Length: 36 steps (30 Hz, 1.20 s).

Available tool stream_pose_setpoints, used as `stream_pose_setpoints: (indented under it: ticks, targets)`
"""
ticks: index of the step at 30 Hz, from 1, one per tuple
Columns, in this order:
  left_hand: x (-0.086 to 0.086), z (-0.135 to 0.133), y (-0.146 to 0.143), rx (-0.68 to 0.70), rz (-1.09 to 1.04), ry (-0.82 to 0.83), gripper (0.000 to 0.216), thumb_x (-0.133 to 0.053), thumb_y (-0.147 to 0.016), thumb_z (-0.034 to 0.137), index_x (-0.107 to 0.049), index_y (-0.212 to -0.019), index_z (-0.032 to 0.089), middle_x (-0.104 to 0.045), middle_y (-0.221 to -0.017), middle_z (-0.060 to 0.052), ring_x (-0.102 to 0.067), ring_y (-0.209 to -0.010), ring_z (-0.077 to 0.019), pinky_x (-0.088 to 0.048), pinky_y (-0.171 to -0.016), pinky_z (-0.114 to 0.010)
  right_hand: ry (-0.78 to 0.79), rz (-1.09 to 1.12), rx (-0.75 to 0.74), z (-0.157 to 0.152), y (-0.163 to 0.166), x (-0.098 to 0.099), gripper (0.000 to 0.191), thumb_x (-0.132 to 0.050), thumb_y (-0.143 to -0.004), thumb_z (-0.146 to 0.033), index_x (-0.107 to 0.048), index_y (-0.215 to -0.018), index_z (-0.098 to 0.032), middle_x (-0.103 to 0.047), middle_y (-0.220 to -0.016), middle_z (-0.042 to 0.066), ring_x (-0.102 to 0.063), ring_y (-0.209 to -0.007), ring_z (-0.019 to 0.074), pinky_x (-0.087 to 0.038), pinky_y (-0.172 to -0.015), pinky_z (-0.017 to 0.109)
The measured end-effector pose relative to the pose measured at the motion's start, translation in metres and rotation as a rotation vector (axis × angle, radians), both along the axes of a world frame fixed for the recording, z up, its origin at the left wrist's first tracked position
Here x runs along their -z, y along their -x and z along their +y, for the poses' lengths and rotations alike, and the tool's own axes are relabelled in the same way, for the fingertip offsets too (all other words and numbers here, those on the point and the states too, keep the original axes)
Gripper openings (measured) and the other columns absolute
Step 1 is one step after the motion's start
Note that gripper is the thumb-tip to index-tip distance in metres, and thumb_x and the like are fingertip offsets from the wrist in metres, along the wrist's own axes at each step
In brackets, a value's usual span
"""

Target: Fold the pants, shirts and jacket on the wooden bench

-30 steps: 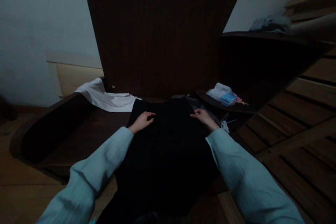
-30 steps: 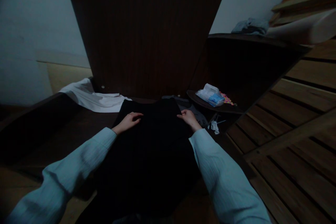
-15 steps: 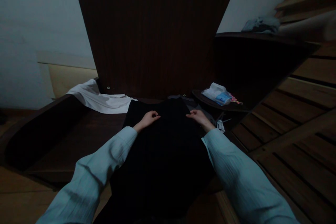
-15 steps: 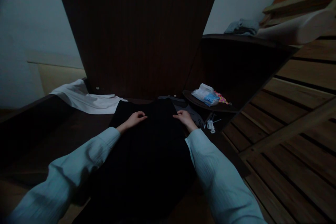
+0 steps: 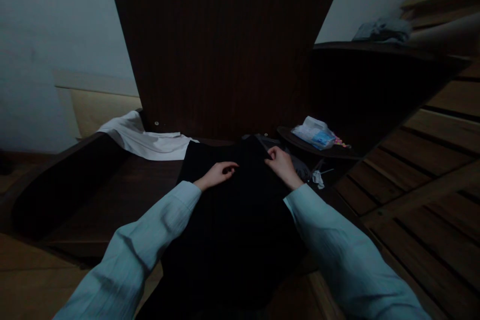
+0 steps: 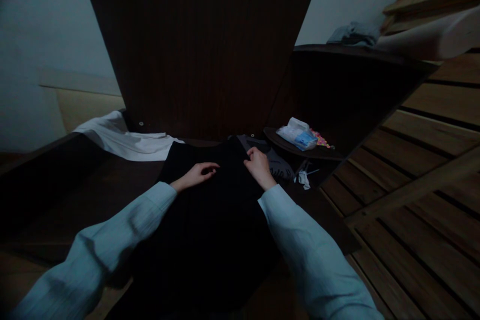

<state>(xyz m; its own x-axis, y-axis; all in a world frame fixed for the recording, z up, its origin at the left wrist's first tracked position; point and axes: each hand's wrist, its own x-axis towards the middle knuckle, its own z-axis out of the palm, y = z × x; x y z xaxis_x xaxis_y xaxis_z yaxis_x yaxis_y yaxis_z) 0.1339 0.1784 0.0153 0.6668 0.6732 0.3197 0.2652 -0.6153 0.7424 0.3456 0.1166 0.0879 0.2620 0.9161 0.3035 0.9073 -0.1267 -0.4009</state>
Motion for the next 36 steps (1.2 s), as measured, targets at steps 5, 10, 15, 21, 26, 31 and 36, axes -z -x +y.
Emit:
stream_pose_setpoints:
  ticks: [5, 10, 15, 21, 26, 31, 36]
  targets:
    - [-0.003, -0.002, -0.002, -0.004, -0.127, 0.391, 0.036, -0.035, -0.084, 0.035, -0.059, -0.102, 0.016, -0.065, -0.092, -0.004, -0.057, -0.09, -0.0151, -0.041, -0.082, -0.026, 0.059, -0.324, -0.189, -0.02, 0.067, 0.007, 0.031, -0.04, -0.073, -0.006, -0.05, -0.101, -0.014, -0.052, -0.102, 0.011, -0.055, -0.082, 0.0185, -0.042, -0.07, 0.029]
    - [-0.004, 0.001, 0.002, -0.18, -0.17, 0.528, 0.032, -0.047, -0.078, 0.04, -0.06, -0.065, 0.014, -0.059, -0.06, 0.0, -0.055, -0.068, -0.0143, -0.043, -0.063, -0.023, 0.181, -0.416, -0.338, -0.028, 0.111, 0.034, 0.041, -0.037, -0.075, -0.004, -0.041, -0.115, -0.012, -0.049, -0.107, 0.014, -0.056, -0.086, 0.0203, -0.044, -0.068, 0.029]
    - [-0.005, -0.001, 0.003, -0.264, -0.23, 0.669, 0.021, -0.054, -0.074, 0.029, -0.054, -0.059, 0.015, -0.048, -0.048, 0.004, -0.047, -0.049, -0.0095, -0.037, -0.047, -0.02, 0.254, -0.397, -0.338, -0.042, 0.101, 0.041, 0.033, -0.048, -0.076, -0.018, -0.044, -0.108, -0.015, -0.05, -0.108, 0.013, -0.053, -0.094, 0.023, -0.045, -0.071, 0.031]
    - [-0.004, -0.001, 0.0, -0.27, -0.344, 0.801, 0.02, -0.049, -0.077, 0.024, -0.053, -0.06, 0.015, -0.054, -0.057, 0.002, -0.049, -0.05, -0.0083, -0.038, -0.046, -0.018, 0.376, -0.398, -0.25, -0.084, 0.057, 0.037, 0.026, -0.048, -0.077, -0.022, -0.047, -0.102, -0.015, -0.052, -0.106, 0.011, -0.052, -0.097, 0.0223, -0.042, -0.074, 0.03]
    - [-0.003, 0.005, -0.001, -0.277, -0.369, 0.825, 0.02, -0.048, -0.078, 0.021, -0.052, -0.059, 0.014, -0.055, -0.057, 0.001, -0.049, -0.05, -0.0082, -0.039, -0.047, -0.018, 0.465, -0.365, -0.153, -0.122, 0.03, 0.044, 0.026, -0.046, -0.077, -0.019, -0.047, -0.102, -0.015, -0.056, -0.104, 0.009, -0.058, -0.087, 0.0192, -0.041, -0.067, 0.026]
    - [-0.011, 0.002, -0.002, -0.29, -0.389, 0.849, 0.02, -0.046, -0.078, 0.02, -0.051, -0.06, 0.014, -0.054, -0.054, 0.0, -0.049, -0.047, -0.0081, -0.04, -0.047, -0.018, 0.414, -0.409, -0.179, -0.152, 0.018, 0.052, 0.026, -0.043, -0.077, -0.016, -0.048, -0.102, -0.013, -0.058, -0.102, 0.01, -0.055, -0.092, 0.019, -0.04, -0.073, 0.024]
    - [-0.025, 0.003, -0.014, -0.292, -0.44, 0.872, 0.017, -0.043, -0.079, 0.02, -0.051, -0.064, 0.014, -0.052, -0.051, 0.001, -0.049, -0.044, -0.0077, -0.041, -0.045, -0.017, 0.364, -0.464, -0.194, -0.172, 0.028, 0.041, 0.028, -0.036, -0.08, -0.009, -0.048, -0.104, -0.015, -0.056, -0.1, 0.011, -0.057, -0.078, 0.0159, -0.041, -0.064, 0.023]
